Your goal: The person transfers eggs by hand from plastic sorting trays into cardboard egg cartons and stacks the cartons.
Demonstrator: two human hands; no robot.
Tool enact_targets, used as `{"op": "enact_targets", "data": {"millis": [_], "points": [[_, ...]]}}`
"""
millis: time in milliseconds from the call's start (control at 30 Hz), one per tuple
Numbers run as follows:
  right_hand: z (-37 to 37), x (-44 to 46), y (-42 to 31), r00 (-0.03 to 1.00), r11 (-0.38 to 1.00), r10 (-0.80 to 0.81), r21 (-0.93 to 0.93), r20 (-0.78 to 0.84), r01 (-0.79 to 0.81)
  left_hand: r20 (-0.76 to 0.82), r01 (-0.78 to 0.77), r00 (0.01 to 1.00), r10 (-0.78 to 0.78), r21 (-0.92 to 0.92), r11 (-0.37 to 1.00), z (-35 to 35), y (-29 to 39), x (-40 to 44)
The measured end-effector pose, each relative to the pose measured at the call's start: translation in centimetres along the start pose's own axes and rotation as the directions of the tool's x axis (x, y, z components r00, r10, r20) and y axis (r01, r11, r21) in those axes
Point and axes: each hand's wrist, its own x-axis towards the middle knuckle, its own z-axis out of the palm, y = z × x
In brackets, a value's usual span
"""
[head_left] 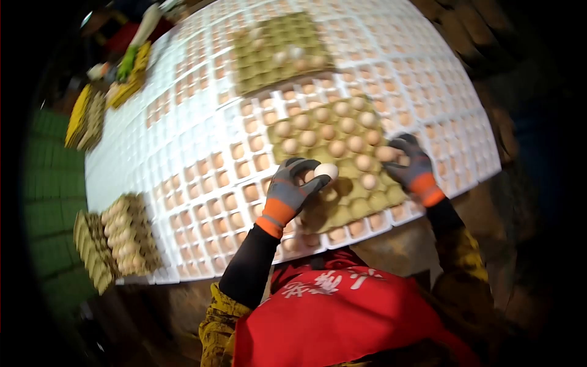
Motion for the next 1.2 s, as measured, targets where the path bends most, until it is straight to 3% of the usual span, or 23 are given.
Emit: {"op": "enact_targets", "data": {"millis": [33, 67, 100, 133, 200, 233, 300, 367, 400, 500, 567, 600, 700, 767, 833, 900, 933, 967, 1000, 1033, 1100, 1167, 1200], "points": [[0.8, -0.2, 0.5, 0.982, 0.864, 0.183, 0.483, -0.033, -0.145, 0.106, 0.446, 0.892, -0.439, -0.354, 0.822, -2.8, 0.7, -1.2], [-0.8, 0.5, -1.7, 0.898, 0.549, 0.399, 0.736, 0.184, -0.395, 0.048, 0.504, 0.843, -0.536, -0.42, 0.754, -5.2, -0.5, -2.5], [-0.3, 0.7, -3.0, 0.934, 0.47, 0.352, 0.852, 0.058, -0.23, 0.002, 0.544, 0.782, -0.623, -0.491, 0.681, -7.9, -2.2, -4.0], [-0.6, 1.5, -4.6, 0.91, 0.412, 0.388, 0.856, 0.145, -0.312, -0.114, 0.549, 0.733, -0.671, -0.483, 0.682, -10.3, -4.5, -5.7], [0.8, 3.3, -9.9, 0.924, 0.527, 0.31, 0.767, 0.226, -0.365, -0.273, 0.562, 0.612, -0.742, -0.51, 0.651, -15.6, -8.8, -8.6], [2.3, 4.0, -13.4, 0.907, 0.522, 0.29, 0.744, 0.305, -0.418, -0.364, 0.554, 0.572, -0.735, -0.49, 0.673, -17.9, -10.9, -9.8], [8.0, 5.6, -18.0, 0.969, 0.671, 0.024, 0.714, 0.246, -0.198, -0.48, 0.587, 0.541, -0.691, -0.374, 0.718, -22.1, -14.6, -11.0], [14.5, 8.1, -22.6, 0.94, 0.839, -0.312, 0.505, 0.14, 0.203, -0.623, 0.465, 0.698, -0.354, 0.019, 0.885, -24.9, -18.5, -10.7], [17.7, 9.4, -25.0, 0.897, 0.85, -0.422, 0.402, 0.131, 0.341, -0.597, 0.489, 0.728, -0.338, 0.105, 0.866, -26.3, -18.3, -9.5], [24.0, 12.5, -33.7, 0.903, 0.952, -0.305, 0.119, 0.302, 0.282, -0.587, 0.413, 0.791, -0.176, 0.3, 0.86, -27.8, -20.2, -5.8], [28.6, 14.3, -36.3, 0.941, 0.942, -0.26, -0.158, 0.217, 0.297, -0.512, 0.458, 0.823, -0.244, 0.346, 0.818, -28.0, -20.6, -3.0], [29.7, 15.7, -37.1, 0.929, 0.941, -0.182, -0.217, 0.322, 0.259, -0.424, 0.489, 0.854, -0.301, 0.462, 0.74, -28.0, -21.4, -1.8], [33.5, 17.6, -35.5, 0.957, 0.976, -0.138, -0.127, 0.256, 0.175, -0.327, 0.446, 0.892, -0.311, 0.537, 0.716, -27.8, -23.4, -0.4], [33.8, 18.1, -33.8, 0.964, 0.934, -0.265, 0.246, -0.017, 0.261, -0.381, 0.398, 0.901, -0.206, 0.539, 0.742, -28.8, -24.2, -0.9], [32.7, 17.9, -32.2, 0.892, 0.613, 0.094, 0.68, 0.442, -0.402, -0.287, 0.478, 0.877, -0.385, 0.599, 0.642, -30.0, -25.2, -1.3], [30.6, 17.5, -32.0, 0.84, 0.334, 0.162, 0.772, 0.518, -0.54, -0.407, 0.298, 0.91, -0.081, 0.504, 0.811, -29.9, -28.5, -2.8], [31.5, 17.9, -30.5, 0.931, 0.439, 0.172, 0.821, 0.323, -0.365, -0.439, 0.242, 0.896, -0.059, 0.372, 0.896, -30.7, -28.7, -2.6], [31.9, 18.3, -29.7, 0.98, 0.54, 0.16, 0.82, 0.12, -0.188, -0.498, 0.329, 0.821, -0.277, 0.016, 0.944, -31.1, -27.5, -2.4], [31.9, 18.4, -28.6, 0.994, 0.784, 0.01, 0.617, -0.111, 0.061, -0.579, 0.27, 0.772, -0.264, -0.077, 0.96, -30.8, -28.7, -2.5], [32.6, 18.2, -28.6, 0.961, 0.818, -0.106, 0.528, -0.256, 0.231, -0.65, 0.199, 0.715, -0.257, -0.164, 0.966, -30.7, -30.6, -2.8], [33.3, 18.5, -26.2, 0.853, 0.872, -0.488, -0.058, -0.185, 0.486, -0.479, 0.134, 0.866, 0.147, 0.505, 0.853, -31.0, -34.1, -3.5], [31.7, 16.6, -26.9, 0.841, 0.858, -0.511, -0.061, -0.175, 0.509, -0.376, 0.202, 0.918, 0.129, 0.722, 0.661, -30.5, -33.7, -3.5], [30.0, 15.1, -27.1, 0.894, 0.904, -0.405, 0.062, -0.192, 0.423, -0.455, 0.23, 0.881, 0.13, 0.651, 0.723, -30.0, -32.4, -3.4]]}}
